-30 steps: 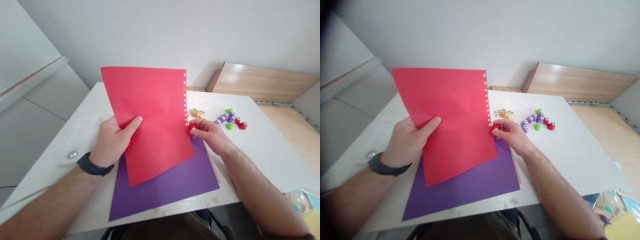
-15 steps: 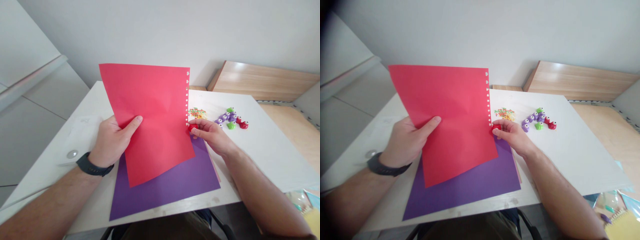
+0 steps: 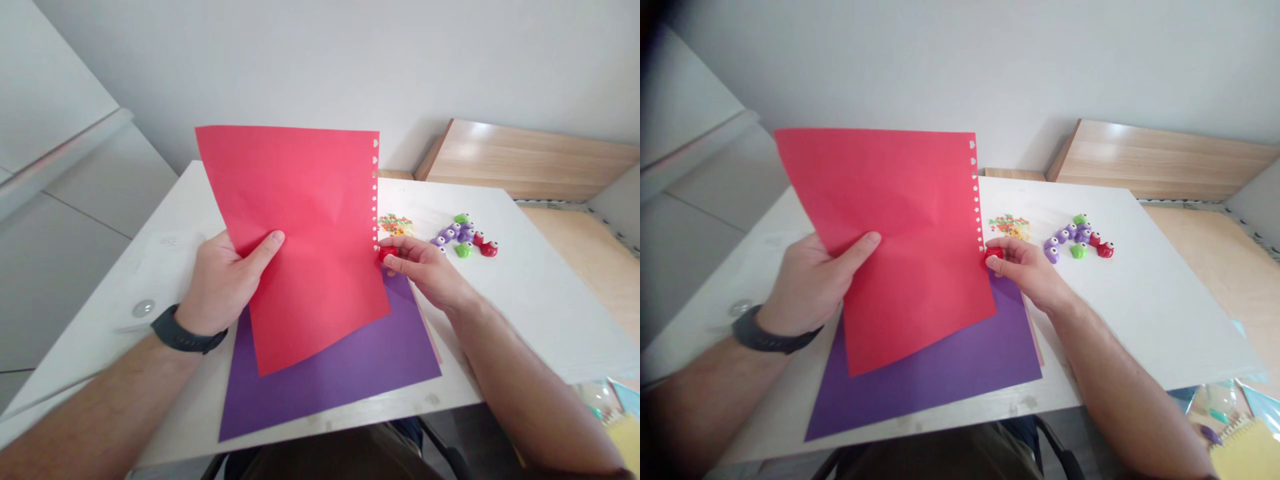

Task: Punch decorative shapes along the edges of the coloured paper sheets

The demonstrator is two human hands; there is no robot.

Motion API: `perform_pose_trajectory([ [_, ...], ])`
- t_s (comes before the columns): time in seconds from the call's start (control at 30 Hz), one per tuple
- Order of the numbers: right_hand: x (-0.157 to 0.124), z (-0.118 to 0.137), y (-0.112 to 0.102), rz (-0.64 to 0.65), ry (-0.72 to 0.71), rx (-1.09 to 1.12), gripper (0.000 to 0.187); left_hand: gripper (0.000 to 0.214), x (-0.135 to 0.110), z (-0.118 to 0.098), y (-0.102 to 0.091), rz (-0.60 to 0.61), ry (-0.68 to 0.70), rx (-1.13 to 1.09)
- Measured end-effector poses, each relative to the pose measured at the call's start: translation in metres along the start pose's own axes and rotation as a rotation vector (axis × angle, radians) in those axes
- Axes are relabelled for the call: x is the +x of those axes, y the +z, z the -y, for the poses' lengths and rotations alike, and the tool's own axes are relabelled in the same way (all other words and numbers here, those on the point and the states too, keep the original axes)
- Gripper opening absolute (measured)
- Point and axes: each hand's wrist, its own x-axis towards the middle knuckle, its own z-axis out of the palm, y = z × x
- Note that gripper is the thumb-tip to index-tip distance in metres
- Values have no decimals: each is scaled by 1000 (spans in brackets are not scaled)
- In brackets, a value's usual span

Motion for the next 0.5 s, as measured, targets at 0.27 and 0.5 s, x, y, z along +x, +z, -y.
perform_pose_trajectory([
  [0.27, -2, 2, 0, 2, 3, 15, 41, 40, -1, -1, 2, -10, 6, -8],
  [0.5, -2, 2, 0, 1, 0, 20, 42, 39, -1, -6, 2, -25, 29, 34],
])
